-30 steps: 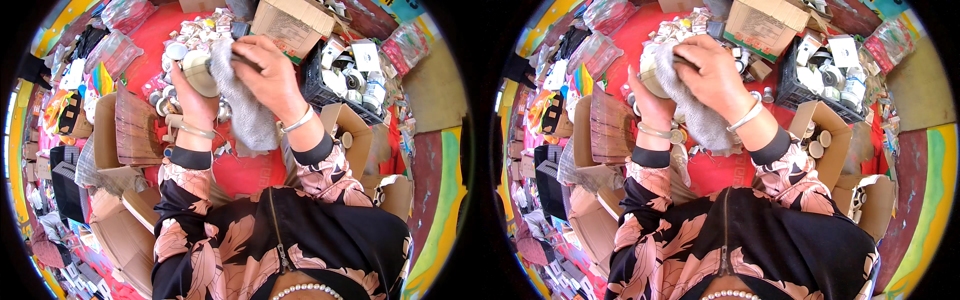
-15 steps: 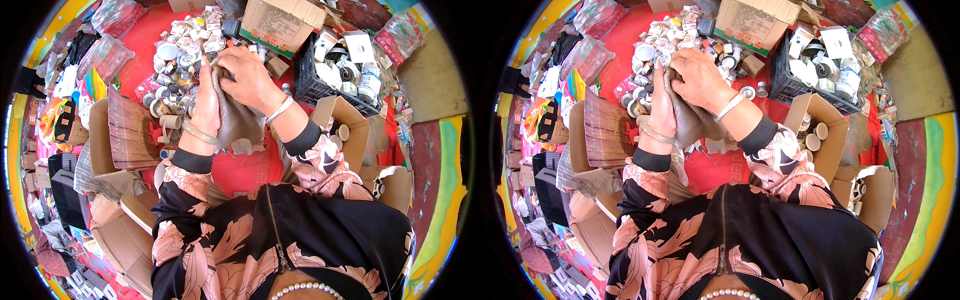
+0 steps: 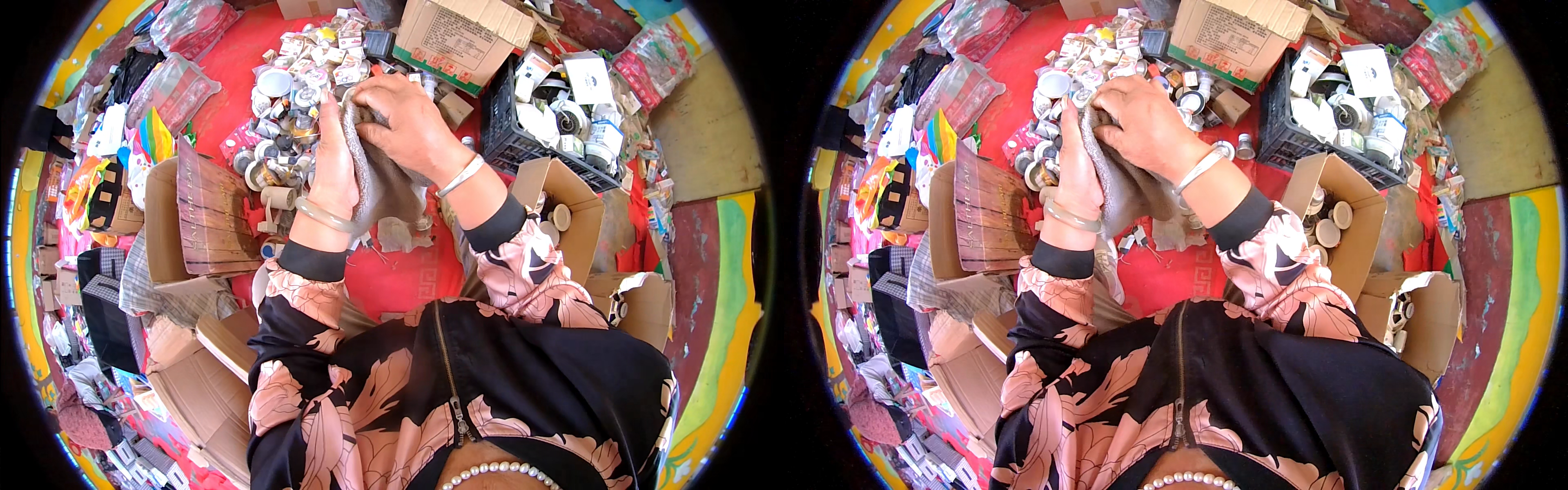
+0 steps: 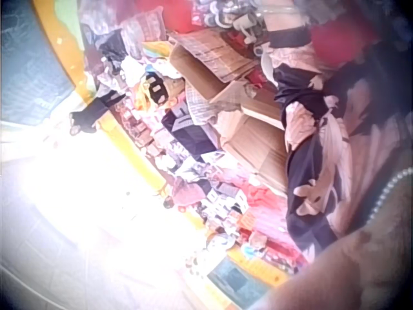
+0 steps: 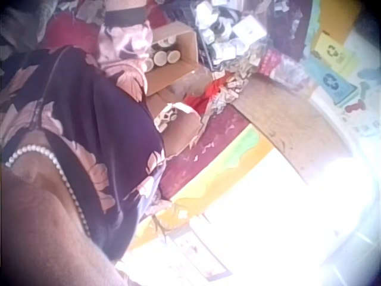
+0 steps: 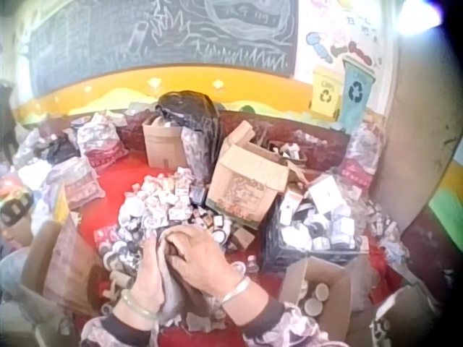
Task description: The person wipes various lighting components with a cloth by hand and places them into a cardboard box.
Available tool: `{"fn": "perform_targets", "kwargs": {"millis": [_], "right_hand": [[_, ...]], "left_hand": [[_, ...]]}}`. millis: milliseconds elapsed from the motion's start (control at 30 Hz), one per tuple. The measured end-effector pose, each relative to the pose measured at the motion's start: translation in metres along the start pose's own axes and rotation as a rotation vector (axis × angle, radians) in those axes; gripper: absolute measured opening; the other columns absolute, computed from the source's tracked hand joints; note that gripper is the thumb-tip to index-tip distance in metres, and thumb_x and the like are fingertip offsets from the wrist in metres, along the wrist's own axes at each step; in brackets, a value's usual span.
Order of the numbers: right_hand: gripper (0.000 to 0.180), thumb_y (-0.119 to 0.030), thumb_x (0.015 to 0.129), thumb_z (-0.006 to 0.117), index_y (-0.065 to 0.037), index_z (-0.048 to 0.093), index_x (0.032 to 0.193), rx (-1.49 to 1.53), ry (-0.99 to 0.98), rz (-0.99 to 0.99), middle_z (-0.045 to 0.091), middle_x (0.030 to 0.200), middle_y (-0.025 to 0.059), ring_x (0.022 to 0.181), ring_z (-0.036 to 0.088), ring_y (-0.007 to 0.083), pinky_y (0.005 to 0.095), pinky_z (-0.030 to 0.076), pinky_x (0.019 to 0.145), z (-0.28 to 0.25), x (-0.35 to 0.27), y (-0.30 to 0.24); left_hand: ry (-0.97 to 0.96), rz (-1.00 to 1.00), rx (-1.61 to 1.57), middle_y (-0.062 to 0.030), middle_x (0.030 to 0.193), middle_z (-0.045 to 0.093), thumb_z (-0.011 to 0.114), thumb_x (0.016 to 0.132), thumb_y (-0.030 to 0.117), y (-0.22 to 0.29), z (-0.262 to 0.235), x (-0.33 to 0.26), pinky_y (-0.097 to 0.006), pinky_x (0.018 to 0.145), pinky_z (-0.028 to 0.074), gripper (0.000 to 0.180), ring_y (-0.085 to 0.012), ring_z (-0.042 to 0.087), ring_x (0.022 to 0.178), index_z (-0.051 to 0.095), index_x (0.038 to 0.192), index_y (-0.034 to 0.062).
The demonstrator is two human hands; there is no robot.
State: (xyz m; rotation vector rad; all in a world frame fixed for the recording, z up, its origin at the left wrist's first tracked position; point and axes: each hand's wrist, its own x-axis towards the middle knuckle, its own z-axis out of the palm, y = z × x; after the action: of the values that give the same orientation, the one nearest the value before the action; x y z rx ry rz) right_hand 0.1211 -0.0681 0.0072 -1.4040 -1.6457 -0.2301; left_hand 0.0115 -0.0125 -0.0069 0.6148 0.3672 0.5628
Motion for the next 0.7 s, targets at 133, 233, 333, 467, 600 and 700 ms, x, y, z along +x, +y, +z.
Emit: {"fn": "perform_targets", "kwargs": {"millis": [133, 233, 333, 467, 600, 700], "right_hand": [[0.023, -0.014, 0.067, 0.061, -0.001, 0.057, 0.086, -0.123, 0.003, 0.032, 0.058, 0.09, 0.0128, 0.09, 0.052, 0.0321, 0.0418, 0.04, 0.079, 0.006, -0.002, -0.006], [0.022, -0.013, 0.067, 0.061, -0.001, 0.057, 0.085, -0.104, -0.081, 0.07, 0.058, 0.09, 0.0123, 0.088, 0.052, 0.032, 0.0414, 0.04, 0.078, 0.005, -0.003, -0.004], [0.022, -0.013, 0.068, 0.061, -0.001, 0.058, 0.085, -0.079, -0.116, 0.08, 0.059, 0.089, 0.0115, 0.087, 0.053, 0.0316, 0.0407, 0.041, 0.077, 0.004, -0.002, -0.002], [0.023, -0.005, 0.069, 0.065, -0.001, 0.061, 0.091, -0.015, -0.095, -0.041, 0.061, 0.093, 0.0111, 0.089, 0.055, 0.0297, 0.0367, 0.044, 0.08, -0.002, -0.001, -0.002], [0.013, -0.009, 0.076, 0.064, -0.006, 0.066, 0.088, 0.151, 0.164, -0.094, 0.065, 0.087, 0.0098, 0.082, 0.06, 0.0252, 0.0329, 0.044, 0.077, -0.003, 0.002, 0.001], [0.014, -0.012, 0.075, 0.066, -0.007, 0.066, 0.088, 0.437, 0.243, 0.205, 0.064, 0.087, 0.0078, 0.086, 0.06, 0.0235, 0.0315, 0.044, 0.079, -0.028, 0.01, -0.01]], "left_hand": [[0.049, 0.05, 0.033, -0.0102, 0.117, 0.053, 0.037, 0.089, 0.057, -0.004, 0.008, -0.003, -0.036, 0.091, 0.042, 0.059, -0.0218, 0.053, 0.106, 0.046, 0.122, 0.0083], [0.075, 0.043, 0.092, -0.0094, 0.116, 0.053, 0.039, 0.089, 0.055, -0.004, 0.01, -0.006, -0.035, 0.09, 0.043, 0.057, -0.0207, 0.053, 0.105, 0.046, 0.122, 0.0082], [0.091, 0.025, 0.074, -0.0089, 0.112, 0.055, 0.042, 0.089, 0.05, -0.006, 0.007, -0.005, -0.034, 0.089, 0.043, 0.051, -0.02, 0.054, 0.102, 0.049, 0.118, 0.0083], [0.106, 0.079, -0.036, -0.008, 0.105, 0.059, 0.044, 0.09, 0.042, -0.006, -0.003, 0.003, -0.034, 0.087, 0.044, 0.039, -0.0203, 0.057, 0.097, 0.055, 0.108, 0.0088], [0.058, 0.084, -0.219, -0.0066, 0.101, 0.062, 0.039, 0.09, 0.039, 0.008, -0.007, 0.009, -0.036, 0.086, 0.044, 0.038, -0.0224, 0.058, 0.094, 0.058, 0.104, 0.0082], [0.003, 0.105, -0.232, -0.0071, 0.101, 0.063, 0.036, 0.09, 0.04, 0.02, -0.004, 0.005, -0.037, 0.087, 0.044, 0.042, -0.0235, 0.058, 0.094, 0.058, 0.105, 0.0076]]}}
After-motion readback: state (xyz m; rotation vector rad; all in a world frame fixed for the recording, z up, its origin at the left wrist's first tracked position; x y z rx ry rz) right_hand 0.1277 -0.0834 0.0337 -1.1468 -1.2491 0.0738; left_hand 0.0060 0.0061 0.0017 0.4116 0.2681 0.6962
